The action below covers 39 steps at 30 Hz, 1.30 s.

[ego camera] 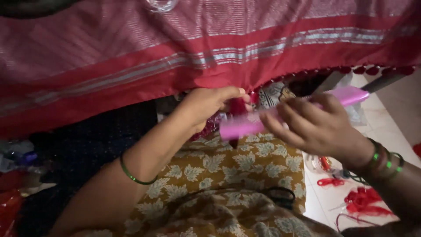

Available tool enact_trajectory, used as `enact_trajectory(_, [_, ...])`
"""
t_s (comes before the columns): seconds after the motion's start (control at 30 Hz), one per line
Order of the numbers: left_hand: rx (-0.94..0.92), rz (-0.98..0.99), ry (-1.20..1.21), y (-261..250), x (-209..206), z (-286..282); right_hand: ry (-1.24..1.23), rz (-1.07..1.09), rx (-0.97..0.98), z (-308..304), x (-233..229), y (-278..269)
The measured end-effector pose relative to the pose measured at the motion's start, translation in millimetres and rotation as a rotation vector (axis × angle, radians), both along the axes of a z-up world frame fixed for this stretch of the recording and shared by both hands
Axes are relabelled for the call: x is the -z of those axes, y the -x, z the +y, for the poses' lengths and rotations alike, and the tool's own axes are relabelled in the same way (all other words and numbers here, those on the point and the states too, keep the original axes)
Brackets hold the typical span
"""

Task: Sewing and trimming decorative tassels on the edge of a red fabric.

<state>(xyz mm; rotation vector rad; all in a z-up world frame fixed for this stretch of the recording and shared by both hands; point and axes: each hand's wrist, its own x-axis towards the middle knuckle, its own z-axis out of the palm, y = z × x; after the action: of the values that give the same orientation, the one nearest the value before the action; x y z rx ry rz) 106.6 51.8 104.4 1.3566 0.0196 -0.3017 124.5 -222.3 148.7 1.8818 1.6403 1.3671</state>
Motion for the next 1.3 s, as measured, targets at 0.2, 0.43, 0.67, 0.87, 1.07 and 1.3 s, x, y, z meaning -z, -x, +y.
enact_trajectory(0.2, [-0.066, 0.091, -0.014, 3, -2, -6, -0.091, -0.055, 0.045, -8, 17, -11])
enact_trajectory(0.43, [-0.022, 0.141, 0.01, 6, -15, -1, -0.079, -0.04, -0.091, -3, 5, -7])
enact_trajectory(0.67, [-0.005, 0.064, -0.117, 6, -18, -4, 0.007, 0.095, -0.027, -19, 23, 6])
enact_trajectory(0.87, [-0.088, -0.052, -0.011, 18, -19, -8, 0.04, 0.6, -0.082, -25, 133, 60])
enact_trajectory(1.07, [-0.192, -0.258, 0.083, 20, 3, -22, -0.308, 1.599, 0.008, 7, 165, 80])
enact_trajectory(1.3, [-0.242, -0.289, 0.016, 29, -4, -28, -1.288, 2.417, -0.403, 47, 71, -9])
